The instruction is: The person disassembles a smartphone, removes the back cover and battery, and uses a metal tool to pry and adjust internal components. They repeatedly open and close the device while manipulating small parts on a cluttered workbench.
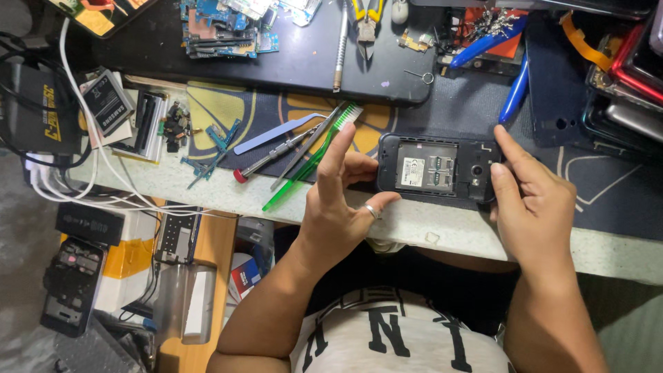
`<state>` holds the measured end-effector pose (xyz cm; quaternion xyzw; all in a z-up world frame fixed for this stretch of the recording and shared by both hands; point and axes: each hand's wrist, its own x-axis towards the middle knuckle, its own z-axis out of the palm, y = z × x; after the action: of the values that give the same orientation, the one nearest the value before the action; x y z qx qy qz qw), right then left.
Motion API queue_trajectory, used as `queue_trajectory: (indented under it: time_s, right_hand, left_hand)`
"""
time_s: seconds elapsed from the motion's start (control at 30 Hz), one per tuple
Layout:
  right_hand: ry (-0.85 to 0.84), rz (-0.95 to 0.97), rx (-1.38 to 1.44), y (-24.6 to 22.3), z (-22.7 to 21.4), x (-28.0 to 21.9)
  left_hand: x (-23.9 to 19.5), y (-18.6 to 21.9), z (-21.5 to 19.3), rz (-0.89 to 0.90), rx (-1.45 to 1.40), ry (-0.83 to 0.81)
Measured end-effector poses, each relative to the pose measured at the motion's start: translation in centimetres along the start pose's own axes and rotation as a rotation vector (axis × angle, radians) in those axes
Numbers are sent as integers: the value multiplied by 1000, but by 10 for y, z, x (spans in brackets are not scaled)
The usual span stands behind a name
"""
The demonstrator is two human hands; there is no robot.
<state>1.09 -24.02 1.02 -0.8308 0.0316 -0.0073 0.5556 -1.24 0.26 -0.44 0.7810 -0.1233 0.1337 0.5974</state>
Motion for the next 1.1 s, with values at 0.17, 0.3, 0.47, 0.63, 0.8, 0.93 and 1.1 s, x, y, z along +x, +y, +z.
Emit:
queue_trajectory:
  time_s: [0.17,0.3,0.47,0.63,0.8,0.93,1.1]
  right_hand:
    - [-5,-24,-61,-5,0,1]
    - [-5,-22,-74,-7,1,2]
    - [-10,-19,-78,-7,-1,2]
    - [-21,-2,-8,-4,-1,1]
    - [-29,-15,7,-1,-2,2]
    - [-41,-22,22,-2,-3,3]
    - [-36,-15,-1,-2,-3,4]
  left_hand:
    - [-2,-1,-1,-49,-43,-2]
    - [-2,-1,0,-38,-20,13]
    - [-2,-1,1,-11,-6,25]
    - [-2,-1,1,-23,-9,19]
    - [-2,-2,0,-31,-53,-4]
    - [-1,-2,-1,-16,-25,-25]
    - [-2,-1,-3,-6,5,-66]
